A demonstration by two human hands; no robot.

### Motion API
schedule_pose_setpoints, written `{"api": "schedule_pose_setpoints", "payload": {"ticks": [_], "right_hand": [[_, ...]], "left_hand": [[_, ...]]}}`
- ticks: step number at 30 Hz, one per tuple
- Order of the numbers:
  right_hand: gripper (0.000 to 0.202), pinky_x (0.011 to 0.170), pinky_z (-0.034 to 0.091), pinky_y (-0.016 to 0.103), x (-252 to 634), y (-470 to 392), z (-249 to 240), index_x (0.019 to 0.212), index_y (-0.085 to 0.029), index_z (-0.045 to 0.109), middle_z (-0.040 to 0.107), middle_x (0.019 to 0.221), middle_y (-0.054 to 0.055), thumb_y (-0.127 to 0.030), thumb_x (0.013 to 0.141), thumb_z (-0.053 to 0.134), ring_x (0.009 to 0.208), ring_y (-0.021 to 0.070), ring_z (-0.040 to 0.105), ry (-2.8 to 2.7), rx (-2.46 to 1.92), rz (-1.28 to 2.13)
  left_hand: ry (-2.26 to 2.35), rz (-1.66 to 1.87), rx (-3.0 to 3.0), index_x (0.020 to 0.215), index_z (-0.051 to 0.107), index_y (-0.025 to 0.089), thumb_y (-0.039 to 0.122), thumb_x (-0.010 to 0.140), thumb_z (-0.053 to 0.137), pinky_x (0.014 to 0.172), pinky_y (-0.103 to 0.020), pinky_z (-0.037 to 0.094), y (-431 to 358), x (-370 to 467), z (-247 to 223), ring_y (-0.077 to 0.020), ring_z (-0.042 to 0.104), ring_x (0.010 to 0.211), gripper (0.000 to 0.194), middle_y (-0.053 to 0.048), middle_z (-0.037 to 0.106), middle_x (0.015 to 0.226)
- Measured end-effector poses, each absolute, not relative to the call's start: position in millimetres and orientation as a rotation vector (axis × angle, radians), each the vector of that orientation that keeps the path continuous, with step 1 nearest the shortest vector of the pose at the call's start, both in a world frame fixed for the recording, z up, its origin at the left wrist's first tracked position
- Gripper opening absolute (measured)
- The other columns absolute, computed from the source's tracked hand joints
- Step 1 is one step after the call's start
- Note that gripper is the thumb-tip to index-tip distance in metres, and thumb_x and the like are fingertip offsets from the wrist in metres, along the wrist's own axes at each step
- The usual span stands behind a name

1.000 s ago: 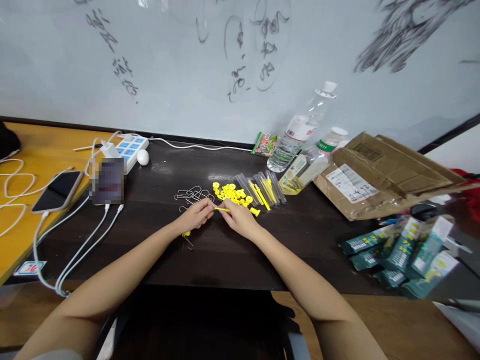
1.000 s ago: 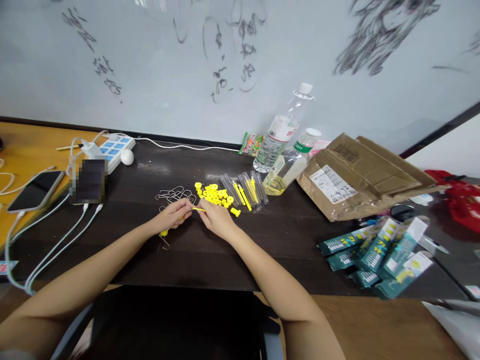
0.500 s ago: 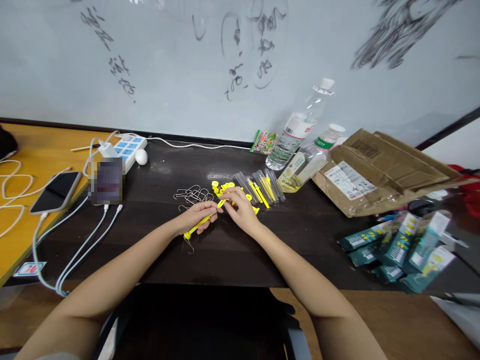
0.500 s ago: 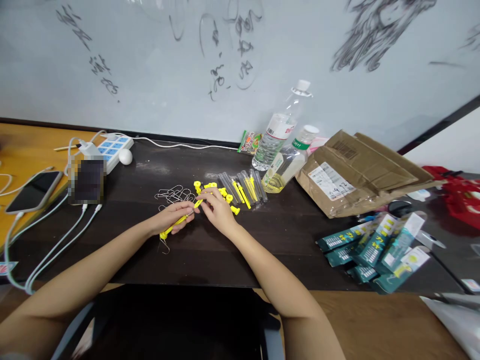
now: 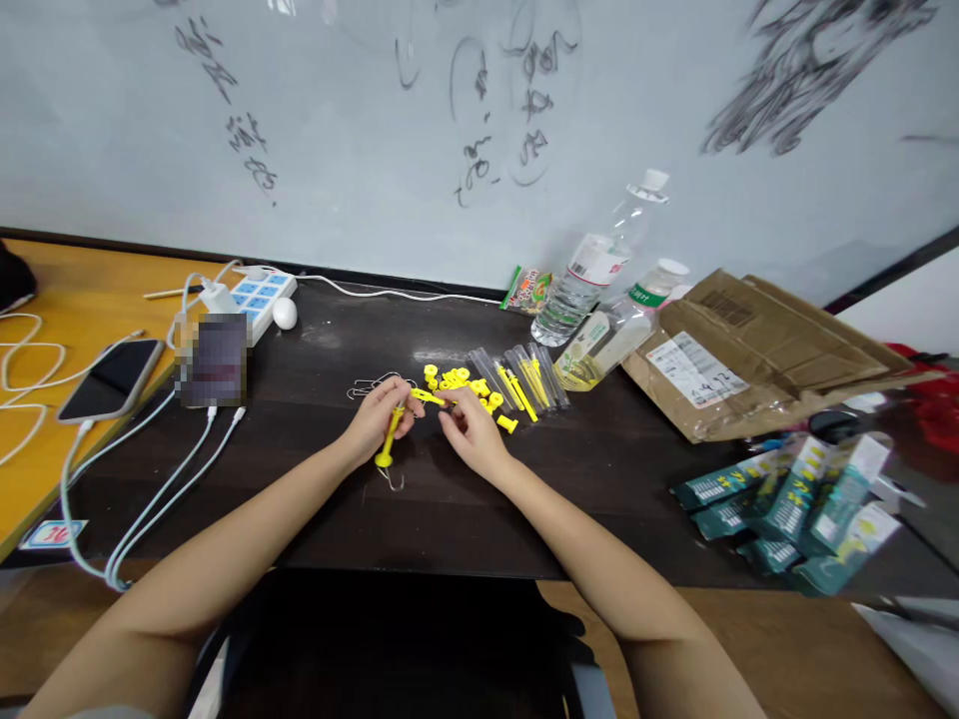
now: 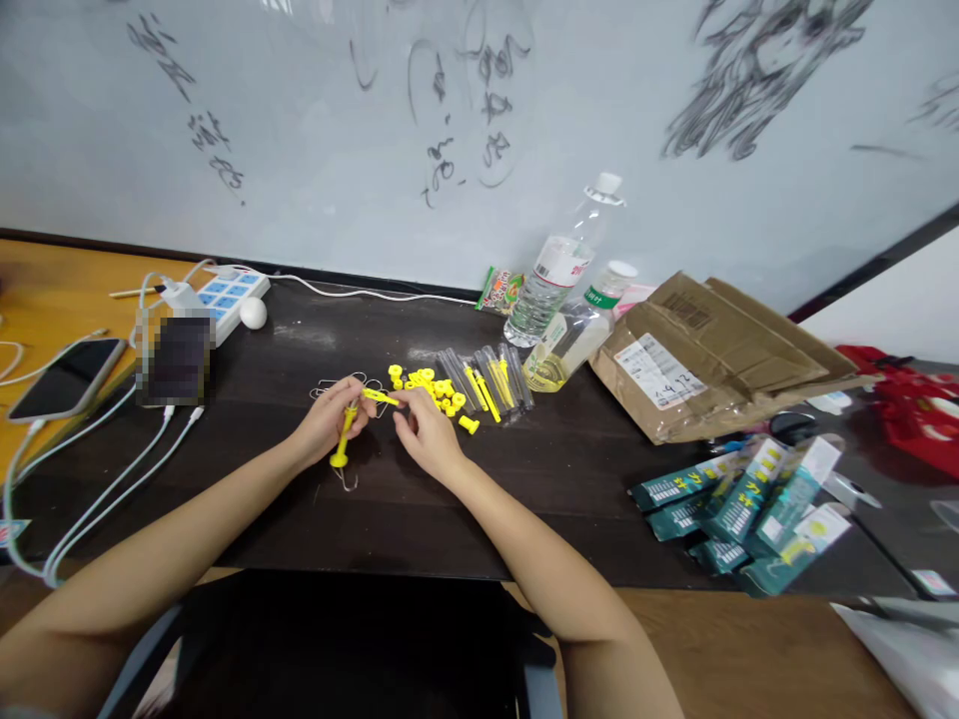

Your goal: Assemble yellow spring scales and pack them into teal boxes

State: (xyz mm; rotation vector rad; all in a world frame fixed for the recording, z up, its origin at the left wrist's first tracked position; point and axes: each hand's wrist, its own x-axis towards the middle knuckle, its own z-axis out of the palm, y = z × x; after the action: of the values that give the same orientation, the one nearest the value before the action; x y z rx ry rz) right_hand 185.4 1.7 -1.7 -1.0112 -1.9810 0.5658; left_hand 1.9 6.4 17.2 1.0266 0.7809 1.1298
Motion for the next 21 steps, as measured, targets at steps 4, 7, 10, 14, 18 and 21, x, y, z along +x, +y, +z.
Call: {"api": "schedule_pose_setpoints", "payload": {"ticks": [4, 7, 10, 14, 18, 21], "right_hand": [[0.033, 0.067, 0.046, 0.031, 187.8, 0.6, 3.6, 0.121, -0.024, 0.050, 0.057, 0.100, 0.006, -0.021, 0.089, 0.046, 0.068, 0.0153, 0.053, -2.061, -1.066, 0.474], [0.026, 0.070, 0.045, 0.030, 201.1, 10.5, 12.1, 0.115, -0.023, 0.054, 0.059, 0.105, 0.008, -0.024, 0.090, 0.044, 0.078, 0.0180, 0.057, -2.010, -1.205, 0.277], [0.018, 0.072, 0.043, 0.029, 221.2, 27.1, 19.4, 0.096, -0.021, 0.060, 0.061, 0.095, 0.007, -0.024, 0.089, 0.044, 0.084, 0.0198, 0.058, -1.914, -1.366, 0.087], [0.015, 0.068, 0.040, 0.028, 242.2, 44.8, 21.1, 0.081, -0.020, 0.060, 0.059, 0.078, 0.005, -0.025, 0.088, 0.047, 0.079, 0.0202, 0.056, -1.853, -1.577, -0.038], [0.015, 0.064, 0.037, 0.028, 247.5, 50.8, 14.9, 0.078, -0.019, 0.061, 0.060, 0.078, 0.006, -0.027, 0.086, 0.051, 0.075, 0.0202, 0.055, -1.926, -1.700, -0.044], [0.015, 0.064, 0.037, 0.028, 247.9, 52.3, 10.9, 0.079, -0.019, 0.063, 0.062, 0.080, 0.007, -0.024, 0.086, 0.051, 0.077, 0.0208, 0.056, -1.970, -1.746, -0.058]], "left_hand": [[0.808, 1.179, 1.047, 0.076, 0.042, 0.017, 0.044, 0.081, 0.062, 0.032, -0.011, 0.017, 10.1, 1.2, 10.9, 0.0000, 0.031, 0.033, 0.033, 0.001, 0.063, 0.063], [0.813, 1.145, 1.050, 0.078, 0.047, 0.016, 0.045, 0.079, 0.065, 0.034, -0.012, 0.017, 10.1, 1.7, 8.0, 0.0000, 0.031, 0.034, 0.034, 0.001, 0.062, 0.062], [0.819, 1.106, 1.033, 0.081, 0.051, 0.015, 0.047, 0.077, 0.067, 0.034, -0.012, 0.016, 9.4, 2.6, 7.2, 0.0002, 0.030, 0.035, 0.036, 0.002, 0.059, 0.060], [0.825, 1.067, 1.026, 0.083, 0.054, 0.014, 0.048, 0.076, 0.067, 0.033, -0.012, 0.016, 9.2, 3.9, 5.5, 0.0007, 0.029, 0.035, 0.037, 0.003, 0.056, 0.060], [0.819, 1.061, 1.013, 0.083, 0.051, 0.016, 0.046, 0.076, 0.067, 0.032, -0.012, 0.019, 8.7, 4.6, 4.5, -0.0001, 0.031, 0.035, 0.036, 0.004, 0.056, 0.061], [0.836, 1.067, 1.000, 0.083, 0.050, 0.016, 0.046, 0.076, 0.067, 0.032, -0.013, 0.022, 8.3, 5.2, 5.4, -0.0011, 0.034, 0.035, 0.035, 0.004, 0.056, 0.061]]}}
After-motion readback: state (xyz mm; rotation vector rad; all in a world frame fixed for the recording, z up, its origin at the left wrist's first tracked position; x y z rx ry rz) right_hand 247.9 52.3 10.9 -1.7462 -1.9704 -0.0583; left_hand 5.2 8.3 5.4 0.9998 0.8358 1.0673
